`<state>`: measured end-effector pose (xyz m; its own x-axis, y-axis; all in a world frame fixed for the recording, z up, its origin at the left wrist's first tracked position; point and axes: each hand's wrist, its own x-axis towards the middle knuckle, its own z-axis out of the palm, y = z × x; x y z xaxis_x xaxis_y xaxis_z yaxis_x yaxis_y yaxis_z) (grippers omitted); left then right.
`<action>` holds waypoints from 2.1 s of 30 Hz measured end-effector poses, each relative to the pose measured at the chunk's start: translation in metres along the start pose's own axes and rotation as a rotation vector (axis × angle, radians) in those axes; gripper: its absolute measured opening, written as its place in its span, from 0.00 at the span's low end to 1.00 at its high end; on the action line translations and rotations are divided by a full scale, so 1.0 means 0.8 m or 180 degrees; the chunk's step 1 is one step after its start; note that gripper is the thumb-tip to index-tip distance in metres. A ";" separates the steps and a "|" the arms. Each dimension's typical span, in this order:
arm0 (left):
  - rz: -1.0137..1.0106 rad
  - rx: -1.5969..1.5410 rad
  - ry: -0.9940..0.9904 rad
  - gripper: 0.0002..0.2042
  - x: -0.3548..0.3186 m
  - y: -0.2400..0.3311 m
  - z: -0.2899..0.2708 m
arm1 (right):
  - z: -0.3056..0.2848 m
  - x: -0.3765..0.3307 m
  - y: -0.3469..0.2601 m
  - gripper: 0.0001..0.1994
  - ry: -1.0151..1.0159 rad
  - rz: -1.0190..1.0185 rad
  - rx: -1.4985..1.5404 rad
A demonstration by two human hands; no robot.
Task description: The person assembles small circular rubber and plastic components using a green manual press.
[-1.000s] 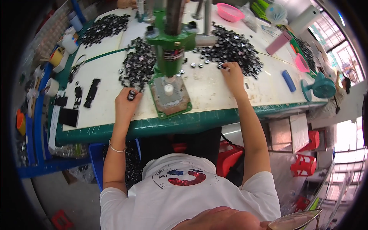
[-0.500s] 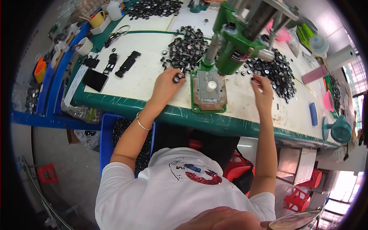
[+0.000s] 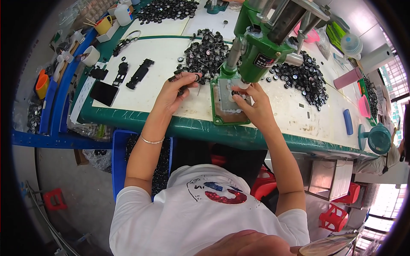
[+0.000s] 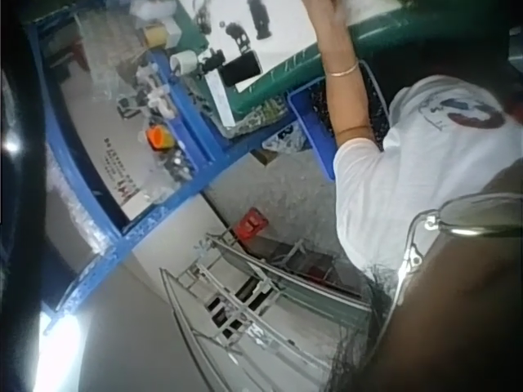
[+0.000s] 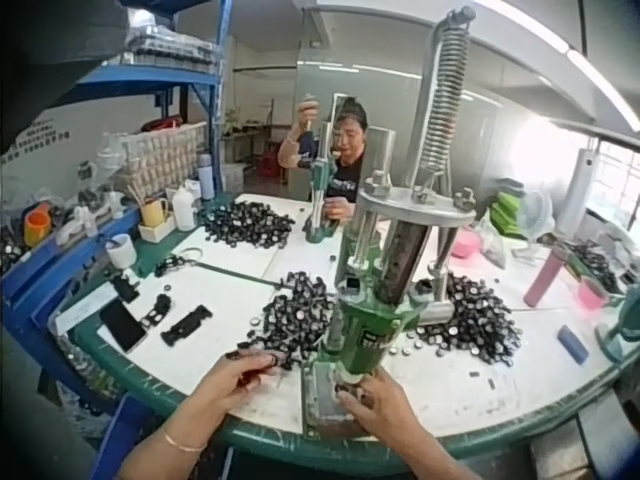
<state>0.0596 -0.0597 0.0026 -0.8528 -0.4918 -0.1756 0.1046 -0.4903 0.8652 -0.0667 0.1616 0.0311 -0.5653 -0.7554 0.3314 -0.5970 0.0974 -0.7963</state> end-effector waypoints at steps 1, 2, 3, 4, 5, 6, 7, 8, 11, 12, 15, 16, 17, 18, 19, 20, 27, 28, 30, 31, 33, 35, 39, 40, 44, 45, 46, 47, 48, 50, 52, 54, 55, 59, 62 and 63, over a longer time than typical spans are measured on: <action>-0.0093 -0.0319 -0.0130 0.05 0.000 0.002 0.003 | 0.001 0.001 -0.002 0.12 0.0006 0.0005 -0.0008; -0.0100 -0.0324 -0.0144 0.05 -0.002 0.003 0.005 | 0.000 0.003 -0.005 0.13 -0.0075 0.0044 -0.0125; -0.0210 -0.0550 -0.0220 0.05 -0.005 0.005 0.007 | -0.002 0.005 -0.007 0.13 -0.0155 0.0085 -0.0245; -0.0320 -0.0775 -0.0299 0.05 -0.007 0.005 0.008 | -0.005 0.008 -0.008 0.13 -0.0142 0.0093 -0.0261; -0.0328 -0.0781 -0.0319 0.05 -0.007 0.004 0.009 | -0.008 0.011 -0.009 0.13 -0.0308 0.0206 -0.0327; -0.0394 -0.0818 -0.0389 0.06 -0.007 0.002 0.010 | -0.011 0.011 -0.009 0.13 -0.0474 0.0320 -0.0391; -0.0455 -0.0853 -0.0447 0.07 -0.008 0.003 0.013 | -0.009 0.010 -0.012 0.13 -0.0470 0.0323 -0.0398; -0.0458 -0.0855 -0.0452 0.07 -0.011 0.004 0.019 | -0.004 0.006 -0.015 0.12 -0.0295 0.0143 -0.0528; -0.0521 -0.0612 -0.0239 0.09 -0.017 0.004 0.034 | 0.000 0.002 -0.020 0.11 -0.0086 -0.0092 -0.0695; -0.0389 -0.0524 -0.0451 0.09 -0.016 -0.001 0.031 | 0.000 0.002 -0.020 0.11 -0.0059 -0.0150 -0.0730; -0.0246 -0.0254 -0.0512 0.09 -0.019 -0.003 0.034 | -0.005 0.005 -0.009 0.12 -0.0234 0.0074 -0.0382; -0.0217 -0.0077 -0.0339 0.08 -0.020 -0.002 0.035 | -0.005 0.005 -0.011 0.12 -0.0238 0.0067 -0.0369; -0.0212 -0.0069 -0.0326 0.08 -0.020 -0.004 0.036 | -0.006 0.006 -0.016 0.12 -0.0276 -0.0118 -0.0786; -0.0192 0.0111 -0.0191 0.09 -0.019 -0.008 0.038 | -0.006 0.006 -0.019 0.12 -0.0311 -0.0305 -0.1202; -0.0177 0.0289 -0.0078 0.09 -0.017 -0.011 0.042 | -0.009 0.009 -0.013 0.12 -0.0300 -0.0303 -0.1203; -0.0038 0.0350 -0.0126 0.10 -0.019 -0.011 0.048 | -0.015 0.015 -0.002 0.12 -0.0462 -0.0260 -0.0880; 0.0089 0.0407 -0.0165 0.10 -0.024 -0.014 0.054 | -0.012 0.010 -0.007 0.10 -0.0421 -0.0291 -0.0732; 0.0090 0.0447 -0.0159 0.10 -0.023 -0.014 0.053 | -0.013 0.012 -0.009 0.10 -0.0427 -0.0278 -0.0730; 0.0081 0.0483 -0.0154 0.10 -0.024 -0.014 0.051 | -0.015 0.016 -0.014 0.11 -0.0578 -0.0056 -0.0836; 0.0109 0.0501 -0.0165 0.09 -0.024 -0.013 0.053 | -0.015 0.016 -0.016 0.11 -0.0588 -0.0049 -0.0842; 0.0138 0.0505 -0.0177 0.08 -0.025 -0.014 0.056 | -0.010 0.016 -0.022 0.11 -0.0491 0.0128 -0.1062; 0.0197 0.0344 -0.0177 0.10 -0.024 -0.016 0.059 | -0.001 0.013 -0.027 0.10 -0.0367 0.0083 -0.1171; 0.0216 0.0366 -0.0193 0.10 -0.024 -0.021 0.060 | 0.009 0.003 -0.026 0.11 0.0065 0.0001 -0.1023; 0.0235 0.0353 -0.0183 0.10 -0.024 -0.022 0.059 | 0.012 0.001 -0.026 0.11 0.0064 -0.0006 -0.1026; 0.0266 0.0286 -0.0168 0.10 -0.026 -0.018 0.058 | 0.018 -0.004 -0.017 0.12 0.0233 0.0156 -0.0686; 0.0271 0.0273 -0.0164 0.10 -0.025 -0.019 0.058 | 0.017 -0.005 -0.012 0.12 0.0247 0.0193 -0.0435; 0.0267 0.0270 -0.0145 0.10 -0.025 -0.019 0.058 | 0.016 -0.006 -0.008 0.12 0.0233 0.0190 -0.0441; 0.0262 0.0266 -0.0124 0.10 -0.025 -0.021 0.058 | 0.014 -0.007 -0.005 0.13 0.0206 0.0390 -0.0072; 0.0261 0.0253 -0.0112 0.10 -0.024 -0.022 0.058 | 0.014 -0.008 -0.002 0.13 0.0179 0.0592 0.0298; 0.0214 0.0189 -0.0081 0.10 -0.023 -0.024 0.056 | 0.019 -0.009 0.004 0.15 0.0221 0.0564 0.0283; 0.0181 0.0200 -0.0084 0.11 -0.021 -0.027 0.054 | 0.023 -0.010 0.006 0.16 0.0268 0.0543 0.0271; 0.0141 0.0212 -0.0090 0.11 -0.020 -0.030 0.052 | 0.027 -0.011 0.007 0.15 0.0447 0.0388 0.0369; 0.0133 0.0206 -0.0096 0.11 -0.019 -0.031 0.052 | 0.029 -0.013 0.007 0.15 0.0440 0.0404 0.0367; 0.0082 0.0136 -0.0081 0.11 -0.016 -0.033 0.054 | 0.037 -0.017 0.004 0.14 0.0803 0.0279 0.0098; 0.0112 0.0098 -0.0105 0.10 -0.016 -0.036 0.056 | 0.040 -0.018 0.002 0.14 0.0934 0.0240 0.0044; 0.0113 0.0094 -0.0115 0.10 -0.015 -0.037 0.056 | 0.041 -0.019 0.001 0.14 0.0984 0.0205 -0.0001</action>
<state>0.0440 -0.0067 0.0003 -0.8668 -0.4820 -0.1281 0.1203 -0.4514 0.8842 -0.0400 0.1518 0.0092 -0.7483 -0.5148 0.4185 -0.5544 0.1388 -0.8206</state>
